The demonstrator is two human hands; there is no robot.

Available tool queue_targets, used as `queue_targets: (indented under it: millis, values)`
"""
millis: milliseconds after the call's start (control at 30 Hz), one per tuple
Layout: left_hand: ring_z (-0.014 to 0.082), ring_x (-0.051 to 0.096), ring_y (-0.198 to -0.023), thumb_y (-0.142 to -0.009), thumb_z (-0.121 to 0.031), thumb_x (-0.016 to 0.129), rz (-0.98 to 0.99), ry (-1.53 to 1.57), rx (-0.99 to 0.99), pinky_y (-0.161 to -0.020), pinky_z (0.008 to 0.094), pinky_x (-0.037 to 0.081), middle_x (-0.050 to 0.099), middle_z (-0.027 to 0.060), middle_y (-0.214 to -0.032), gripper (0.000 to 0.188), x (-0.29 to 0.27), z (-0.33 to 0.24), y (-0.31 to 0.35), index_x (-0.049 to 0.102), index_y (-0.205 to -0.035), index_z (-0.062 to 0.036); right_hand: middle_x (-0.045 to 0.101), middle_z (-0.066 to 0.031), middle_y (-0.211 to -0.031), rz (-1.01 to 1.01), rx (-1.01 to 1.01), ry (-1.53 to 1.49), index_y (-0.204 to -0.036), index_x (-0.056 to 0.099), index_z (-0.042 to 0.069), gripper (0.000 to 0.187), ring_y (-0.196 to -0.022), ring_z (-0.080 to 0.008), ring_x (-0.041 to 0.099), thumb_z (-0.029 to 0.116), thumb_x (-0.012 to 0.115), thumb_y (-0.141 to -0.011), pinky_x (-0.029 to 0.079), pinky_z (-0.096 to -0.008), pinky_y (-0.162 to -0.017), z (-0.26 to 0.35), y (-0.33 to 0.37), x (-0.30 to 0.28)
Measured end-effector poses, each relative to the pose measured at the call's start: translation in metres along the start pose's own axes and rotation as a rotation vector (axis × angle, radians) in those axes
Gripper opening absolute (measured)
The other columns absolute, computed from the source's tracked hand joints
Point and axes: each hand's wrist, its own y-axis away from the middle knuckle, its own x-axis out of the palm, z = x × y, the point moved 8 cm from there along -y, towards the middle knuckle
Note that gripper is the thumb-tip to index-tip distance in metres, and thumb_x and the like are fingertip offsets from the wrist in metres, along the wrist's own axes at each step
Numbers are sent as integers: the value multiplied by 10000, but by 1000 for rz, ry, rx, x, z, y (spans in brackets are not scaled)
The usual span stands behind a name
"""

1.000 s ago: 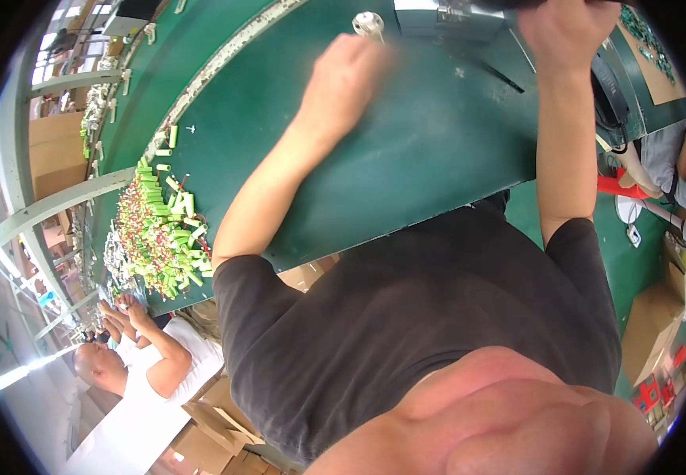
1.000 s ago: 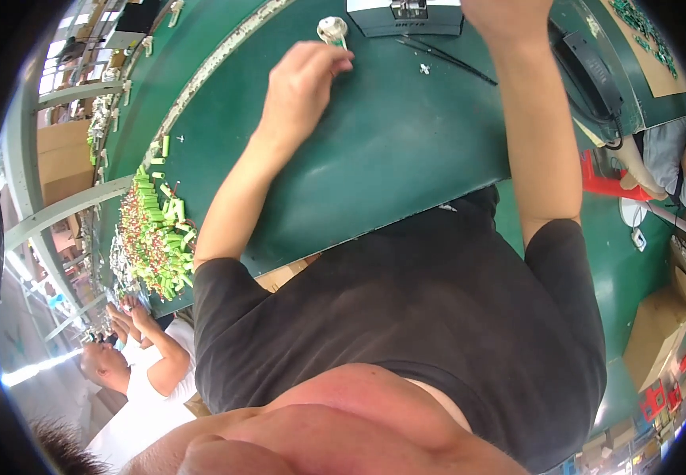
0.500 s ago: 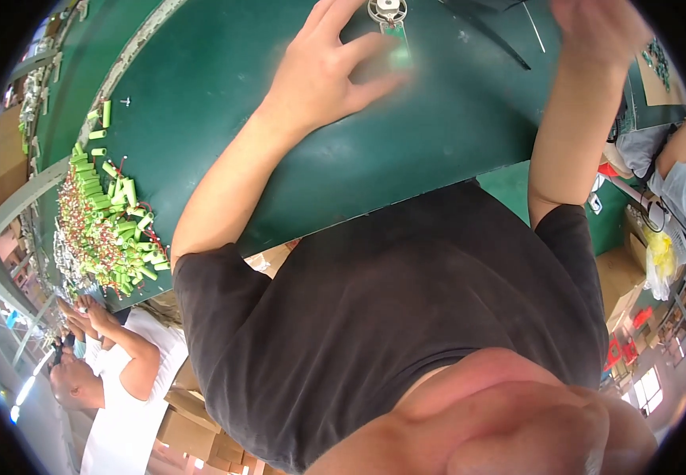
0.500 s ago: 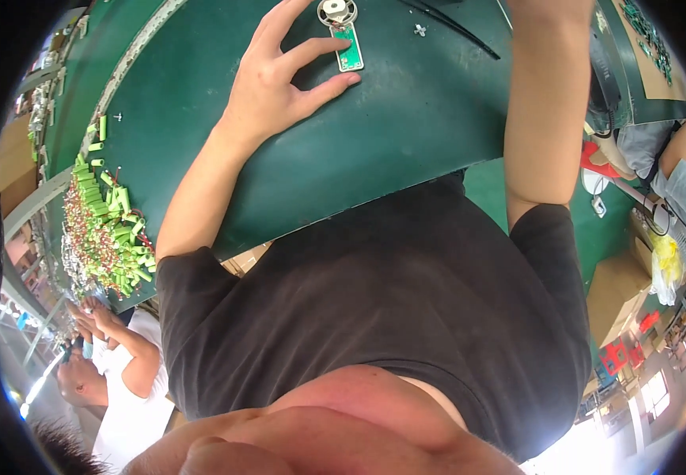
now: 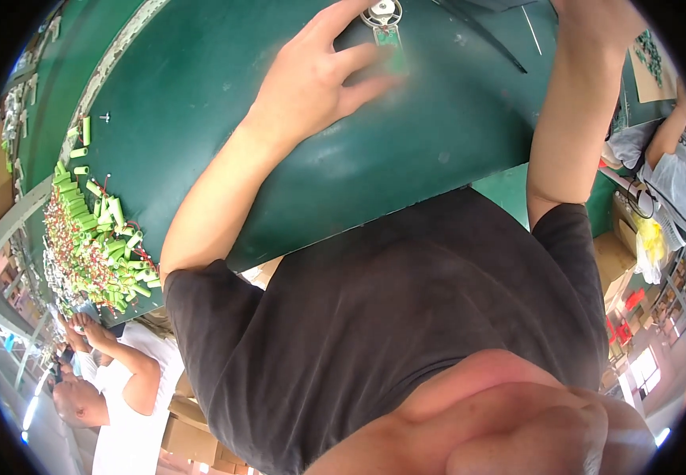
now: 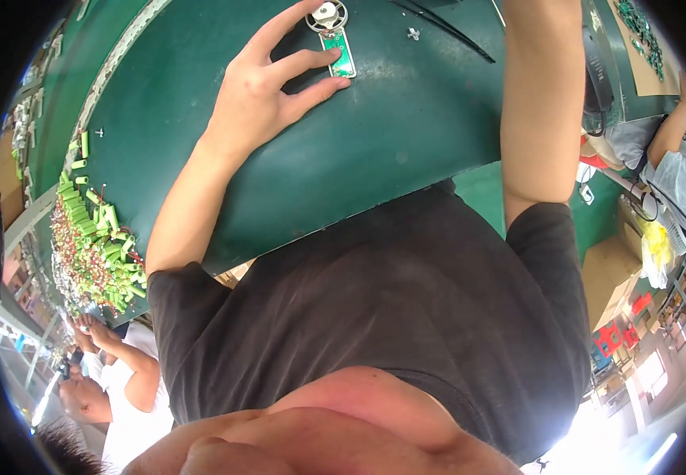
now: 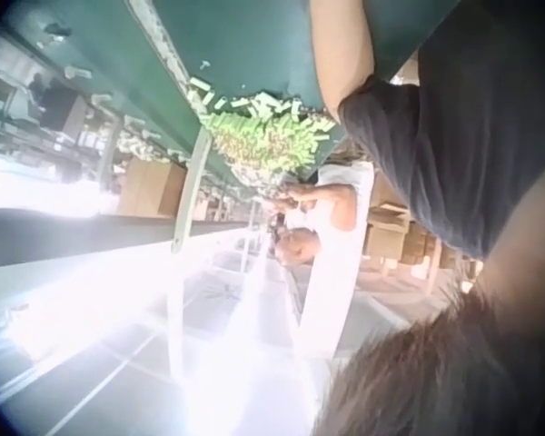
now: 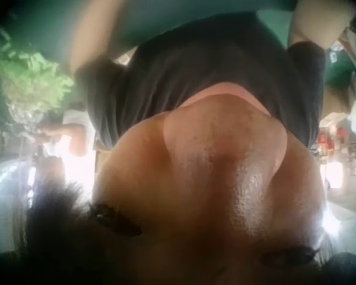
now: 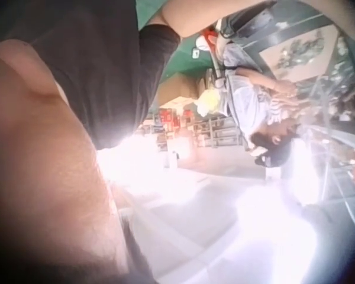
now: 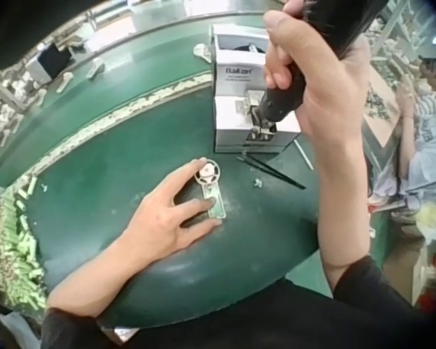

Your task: Soldering electronic components onto small green printed circuit boards at an assembly line.

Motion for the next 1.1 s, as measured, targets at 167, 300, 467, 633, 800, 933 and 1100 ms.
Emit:
queue_targets:
  millis: [167, 300, 467, 633, 800, 933, 1100]
  values:
    - [419, 601, -1260, -770, -161, 851, 42, -23, -38, -1034, 433, 527, 533, 276, -1440, 276, -2, -2, -2, 740, -984, -28, 559, -30, -699, 36, 29, -26, -1106, 563, 28, 192, -502, -107, 528, -19, 650, -941, 440, -269, -511, 2, 6, 13]
    - [415, 603, -1256, -768, -159, 851, 94, -73, -66, -1028, 428, 529, 531, 274, -1442, 283, -2, -4, -2, 743, -993, -26, 562, -32, -710, 82, 65, -71, -1113, 560, 29, 202, -502, -105, 528, -31, 644, -940, 438, -269, -510, 5, 17, 23]
    - [407, 623, -1221, -760, -156, 854, 112, -10, -170, -993, 424, 545, 538, 261, -1435, 268, -3, -4, -5, 750, -969, -25, 565, -33, -723, 165, 150, -120, -1123, 556, 29, 215, -501, -104, 528, -46, 636, -938, 436, -270, -508, -7, 34, 45]
    - [399, 636, -1195, -765, -156, 852, 146, 20, -252, -970, 427, 554, 542, 253, -1430, 244, -5, -4, -7, 754, -945, -25, 570, -34, -732, 208, 207, -152, -1126, 552, 31, 222, -504, -100, 528, -55, 631, -938, 434, -267, -508, -19, 43, 60]
    - [402, 632, -1196, -778, -165, 846, 154, 19, -256, -970, 428, 553, 542, 259, -1424, 241, -6, -5, -8, 752, -950, -23, 574, -34, -731, 244, 222, -162, -1092, 542, 36, 208, -505, -100, 525, -66, 627, -932, 434, -262, -512, -25, 45, 67]
    - [404, 628, -1201, -777, -168, 847, 181, -39, -243, -975, 431, 550, 542, 263, -1420, 249, -8, -5, -10, 749, -951, -21, 588, -51, -751, 83, 387, -595, -1062, 522, 42, 217, -527, -102, 535, -88, 620, -919, 439, -255, -521, -43, 52, 69]
    - [375, 578, -1238, -710, -200, 860, 292, -12, -495, -967, 429, 547, 623, 132, -1321, 277, -3, 0, -11, 748, -925, -65, 584, -59, -767, 210, 325, -269, -1050, 500, 40, 237, -566, -103, 543, -100, 623, -903, 448, -249, -540, -34, 53, 69]
